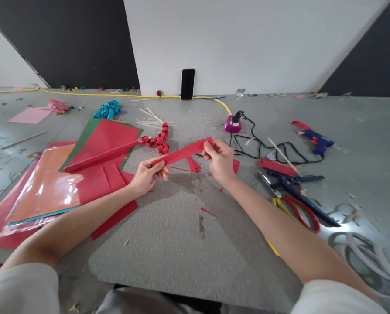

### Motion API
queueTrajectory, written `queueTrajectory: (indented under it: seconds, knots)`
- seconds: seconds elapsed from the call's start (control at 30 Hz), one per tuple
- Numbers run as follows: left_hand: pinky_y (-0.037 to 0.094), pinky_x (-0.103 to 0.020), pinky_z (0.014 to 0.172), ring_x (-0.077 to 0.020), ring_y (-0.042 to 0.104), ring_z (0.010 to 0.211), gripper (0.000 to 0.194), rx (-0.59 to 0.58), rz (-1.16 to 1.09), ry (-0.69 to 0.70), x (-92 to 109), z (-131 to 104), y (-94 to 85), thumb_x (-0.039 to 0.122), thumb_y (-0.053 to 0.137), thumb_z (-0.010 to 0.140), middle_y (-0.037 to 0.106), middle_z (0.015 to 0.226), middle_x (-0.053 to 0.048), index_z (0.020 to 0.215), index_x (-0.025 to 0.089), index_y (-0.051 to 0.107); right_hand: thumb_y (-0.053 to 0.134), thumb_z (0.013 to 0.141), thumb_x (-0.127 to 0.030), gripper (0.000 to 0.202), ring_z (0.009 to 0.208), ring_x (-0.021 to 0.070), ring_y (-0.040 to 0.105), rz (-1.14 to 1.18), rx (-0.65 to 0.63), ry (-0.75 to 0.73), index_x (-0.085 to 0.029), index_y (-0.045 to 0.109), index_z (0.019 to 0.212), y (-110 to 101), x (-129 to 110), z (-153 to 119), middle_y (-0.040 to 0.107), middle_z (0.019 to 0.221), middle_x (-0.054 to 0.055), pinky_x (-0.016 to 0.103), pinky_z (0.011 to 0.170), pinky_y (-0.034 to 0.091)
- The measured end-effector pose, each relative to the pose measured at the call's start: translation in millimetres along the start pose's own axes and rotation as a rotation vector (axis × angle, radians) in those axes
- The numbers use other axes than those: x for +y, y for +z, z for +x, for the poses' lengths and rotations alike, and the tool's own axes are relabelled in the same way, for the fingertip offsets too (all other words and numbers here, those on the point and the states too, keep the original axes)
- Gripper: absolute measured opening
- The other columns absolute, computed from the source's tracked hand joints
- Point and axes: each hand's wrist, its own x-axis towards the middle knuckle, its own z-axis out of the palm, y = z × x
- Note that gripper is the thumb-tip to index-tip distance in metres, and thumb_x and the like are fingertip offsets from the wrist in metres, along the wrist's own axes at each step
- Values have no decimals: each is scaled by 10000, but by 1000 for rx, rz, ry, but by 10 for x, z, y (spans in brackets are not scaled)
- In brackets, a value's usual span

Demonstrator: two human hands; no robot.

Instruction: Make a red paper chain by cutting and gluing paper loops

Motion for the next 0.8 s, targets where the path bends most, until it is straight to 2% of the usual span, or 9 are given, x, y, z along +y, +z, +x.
queueTrajectory:
  seconds: [0.17,0.3,0.43,0.57,0.7,0.8]
  knots:
    - [536,-250,567,-136,691,537,373,17,-45,-43,15,5,1,320,897,816,773,733,-65,1088,94,778,833,753,-561,378,556,126,430,28,-16,37,-272,591,779,29,-23,-19,474,634,-38,306,517,349]
    - [552,-255,579,-138,699,551,329,19,-59,-43,16,8,-8,302,879,830,780,751,-70,1069,102,776,769,807,-515,309,570,137,472,15,-59,38,-283,577,878,2,-16,-20,497,658,-40,309,534,363]
    - [562,-262,580,-152,712,557,370,22,-57,-17,-4,20,-32,302,878,818,785,756,-65,1119,120,762,744,818,-479,279,579,141,483,0,-60,40,-291,577,939,-12,0,-26,512,669,-39,313,546,364]
    - [568,-271,570,-173,725,550,389,33,-60,10,-21,28,-35,314,905,780,784,735,-74,1073,109,753,747,823,-480,279,574,141,470,-19,-52,31,-294,583,949,6,6,-24,490,669,-38,311,538,348]
    - [586,-282,591,-178,739,572,352,69,-32,11,-20,9,-13,325,889,810,778,728,-70,1047,104,750,799,776,-472,307,575,131,442,57,-44,43,-291,591,912,25,1,-8,482,688,-39,302,531,328]
    - [599,-294,598,-183,741,576,367,51,-38,32,-17,-13,-1,344,911,783,781,737,-71,1020,113,754,820,757,-441,308,572,112,437,129,-54,66,-281,602,904,32,-7,-11,495,706,-41,287,531,327]
